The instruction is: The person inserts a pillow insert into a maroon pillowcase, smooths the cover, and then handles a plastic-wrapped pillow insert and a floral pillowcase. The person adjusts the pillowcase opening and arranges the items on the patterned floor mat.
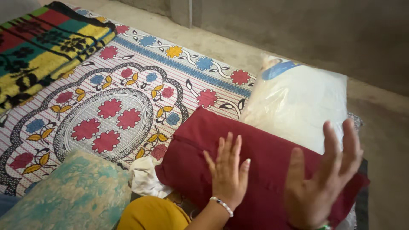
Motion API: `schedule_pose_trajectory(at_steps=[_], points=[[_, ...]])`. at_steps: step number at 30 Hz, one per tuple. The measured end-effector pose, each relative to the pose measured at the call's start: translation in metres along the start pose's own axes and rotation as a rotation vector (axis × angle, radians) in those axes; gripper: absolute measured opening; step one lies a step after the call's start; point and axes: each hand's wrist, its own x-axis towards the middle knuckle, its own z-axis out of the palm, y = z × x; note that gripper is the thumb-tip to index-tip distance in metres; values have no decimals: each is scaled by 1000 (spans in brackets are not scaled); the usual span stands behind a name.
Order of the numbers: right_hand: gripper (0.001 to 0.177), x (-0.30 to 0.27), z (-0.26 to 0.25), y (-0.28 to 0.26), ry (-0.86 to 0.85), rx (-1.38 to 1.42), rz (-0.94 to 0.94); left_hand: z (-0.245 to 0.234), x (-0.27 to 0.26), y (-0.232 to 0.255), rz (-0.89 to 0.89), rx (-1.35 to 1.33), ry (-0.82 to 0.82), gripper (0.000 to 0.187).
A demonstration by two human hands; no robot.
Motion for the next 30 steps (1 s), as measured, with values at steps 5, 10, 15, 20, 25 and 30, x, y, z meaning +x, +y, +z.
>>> schedule_pose_trajectory(at_steps=[5, 10, 15, 20, 25, 30], points=[[57, -67, 78, 77, -542, -653, -57, 18, -1, -32, 234, 18, -353, 59], [58, -77, 115, 118, -624, -718, -3, 53, 7, -55, 215, 79, -326, 57], [65, -52, 104, 99, -711, -674, 30, 38, 22, -42, 142, 89, -400, 58], [63, -20, -20, 70, -251, -506, 46, 1, 9, 11, -11, -10, -198, 65], [68, -72, -17, 115, -428, -752, -12, 2, -26, -1, 305, -78, -280, 64], [70, -88, 13, 161, -450, -659, 145, 35, -29, -14, 319, -83, -325, 62]])
